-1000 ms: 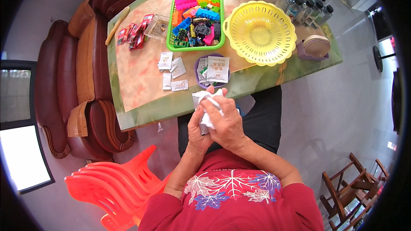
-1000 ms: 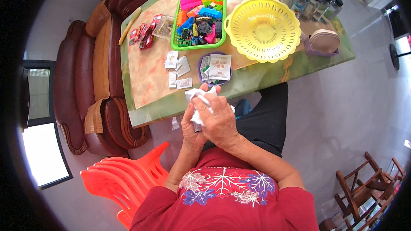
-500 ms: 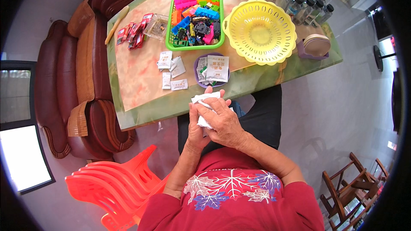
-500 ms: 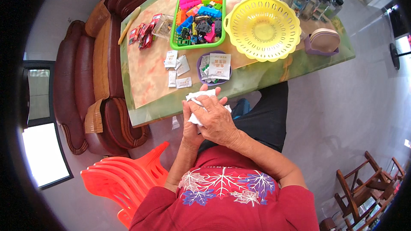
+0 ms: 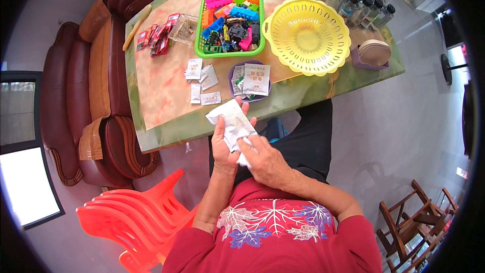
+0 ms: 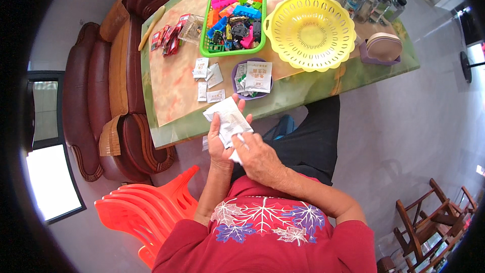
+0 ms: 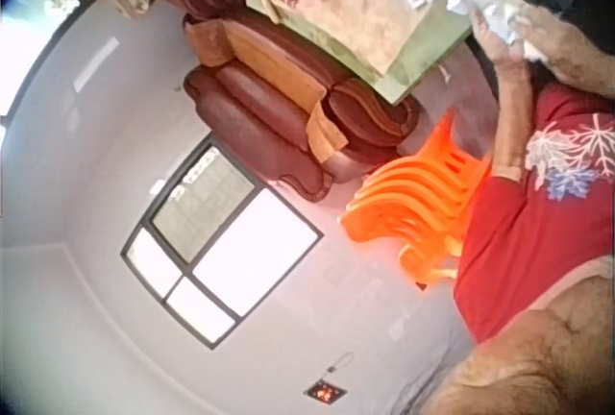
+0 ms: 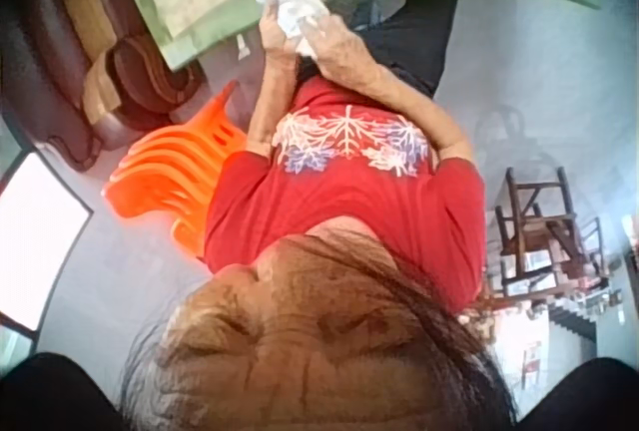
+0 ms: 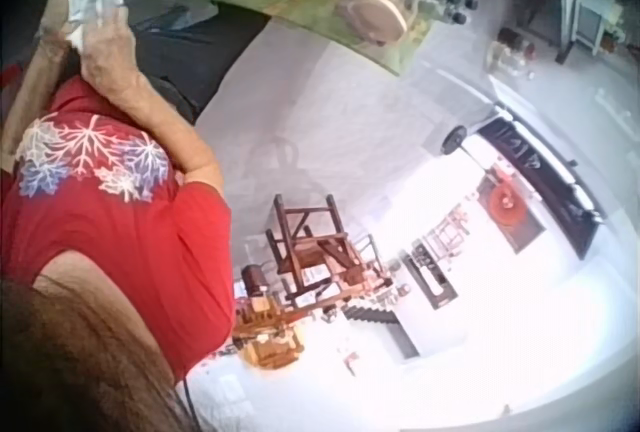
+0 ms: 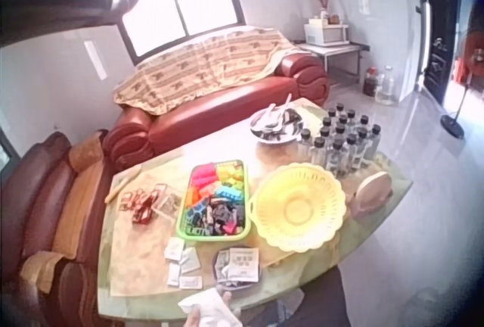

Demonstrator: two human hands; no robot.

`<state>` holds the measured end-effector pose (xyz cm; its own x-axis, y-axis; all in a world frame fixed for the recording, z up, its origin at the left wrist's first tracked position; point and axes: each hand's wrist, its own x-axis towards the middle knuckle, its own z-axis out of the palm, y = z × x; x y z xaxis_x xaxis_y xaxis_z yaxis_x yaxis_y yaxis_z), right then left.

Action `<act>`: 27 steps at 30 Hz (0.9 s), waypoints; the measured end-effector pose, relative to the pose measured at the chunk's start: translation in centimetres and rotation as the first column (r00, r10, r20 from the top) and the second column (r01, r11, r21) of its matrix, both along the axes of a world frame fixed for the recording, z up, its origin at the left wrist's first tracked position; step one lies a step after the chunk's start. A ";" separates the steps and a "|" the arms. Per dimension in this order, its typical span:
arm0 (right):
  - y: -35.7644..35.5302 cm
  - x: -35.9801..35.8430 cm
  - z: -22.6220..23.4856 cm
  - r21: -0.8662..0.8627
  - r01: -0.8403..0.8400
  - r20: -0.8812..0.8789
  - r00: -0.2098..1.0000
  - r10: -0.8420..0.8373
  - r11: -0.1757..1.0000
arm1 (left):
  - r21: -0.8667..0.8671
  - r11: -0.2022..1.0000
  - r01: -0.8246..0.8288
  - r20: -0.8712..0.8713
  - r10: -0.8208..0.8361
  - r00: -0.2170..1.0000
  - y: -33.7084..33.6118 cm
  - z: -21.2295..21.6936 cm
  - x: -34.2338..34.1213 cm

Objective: The person wipes small white packets with a white cloth, handling them one at a time. The person picks up each packet from a table, wipes it thoroughly, and places it into a purple bowl. The table also contains a green basket with colorful items and a yellow colander.

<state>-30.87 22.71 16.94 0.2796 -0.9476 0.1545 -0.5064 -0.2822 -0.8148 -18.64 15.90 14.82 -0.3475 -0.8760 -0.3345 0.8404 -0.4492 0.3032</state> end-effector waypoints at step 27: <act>-0.3 -1.4 -1.7 0.231 -0.341 0.399 0.888 0.231 0.911 | 0.064 0.997 0.036 0.780 -0.073 0.622 -0.7 -4.5 2.8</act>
